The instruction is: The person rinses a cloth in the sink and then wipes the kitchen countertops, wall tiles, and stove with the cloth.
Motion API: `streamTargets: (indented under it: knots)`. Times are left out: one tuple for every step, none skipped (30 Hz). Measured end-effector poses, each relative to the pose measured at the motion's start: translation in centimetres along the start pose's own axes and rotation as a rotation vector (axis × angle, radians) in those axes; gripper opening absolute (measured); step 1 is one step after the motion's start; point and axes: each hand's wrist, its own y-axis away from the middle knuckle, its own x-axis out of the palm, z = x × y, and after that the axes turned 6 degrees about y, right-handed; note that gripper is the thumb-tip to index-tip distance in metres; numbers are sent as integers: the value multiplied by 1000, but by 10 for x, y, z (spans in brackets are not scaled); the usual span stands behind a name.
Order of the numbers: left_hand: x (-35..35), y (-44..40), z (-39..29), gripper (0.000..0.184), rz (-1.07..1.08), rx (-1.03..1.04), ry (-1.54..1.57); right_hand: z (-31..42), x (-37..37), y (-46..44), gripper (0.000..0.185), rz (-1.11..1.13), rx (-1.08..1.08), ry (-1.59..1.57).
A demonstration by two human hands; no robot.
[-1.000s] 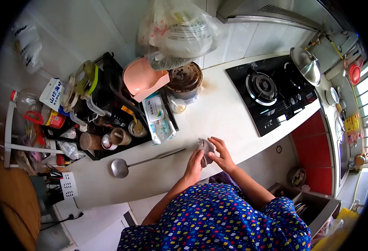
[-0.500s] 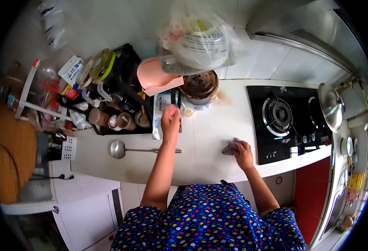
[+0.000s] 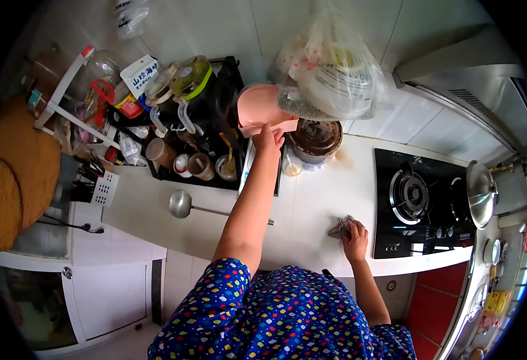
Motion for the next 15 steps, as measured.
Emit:
streamTargets:
  knots:
    - [-1, -4, 2, 40, -16, 5, -11, 2, 0, 1, 61, 4, 18, 10]
    - [-1, -3, 0, 40, -2, 12, -32, 4, 1, 2, 61, 9, 39, 22]
    - [-1, -3, -1, 40, 5, 2, -37, 5, 2, 2, 61, 5, 51, 26]
    - [-2, -2, -2, 39, 2, 14, -47, 6, 4, 1, 60, -5, 60, 32]
    - [-2, 1, -4, 39, -3, 26, -59, 7, 6, 1, 59, -13, 67, 37]
    - [-2, 5, -6, 38, -11, 28, -66, 9, 7, 2, 59, -12, 77, 39]
    - [-2, 8, -8, 38, -9, 21, -70, 10, 8, 2, 58, -25, 80, 41]
    - [-4, 11, -9, 39, 3, 51, -80, 11, 9, 1, 57, -38, 82, 42]
    - [-5, 14, -11, 41, 14, 81, -90, 12, 11, 1, 57, -37, 89, 44]
    - [-6, 17, -13, 41, 16, 75, -93, 12, 12, 1, 57, -58, 89, 39]
    - [-8, 17, -16, 41, 25, 74, -105, 12, 14, 1, 56, -81, 89, 33]
    - [-9, 17, -18, 42, 36, 74, -118, 13, 15, 1, 56, -82, 95, 34]
    - [-10, 17, -20, 42, 39, 70, -122, 13, 17, 2, 56, -87, 99, 41]
    - [-12, 15, -20, 41, 9, 76, -103, 16, 15, 1, 55, -93, 104, 49]
    - [-12, 14, -20, 41, -20, 80, -87, 18, 14, 1, 55, -96, 115, 49]
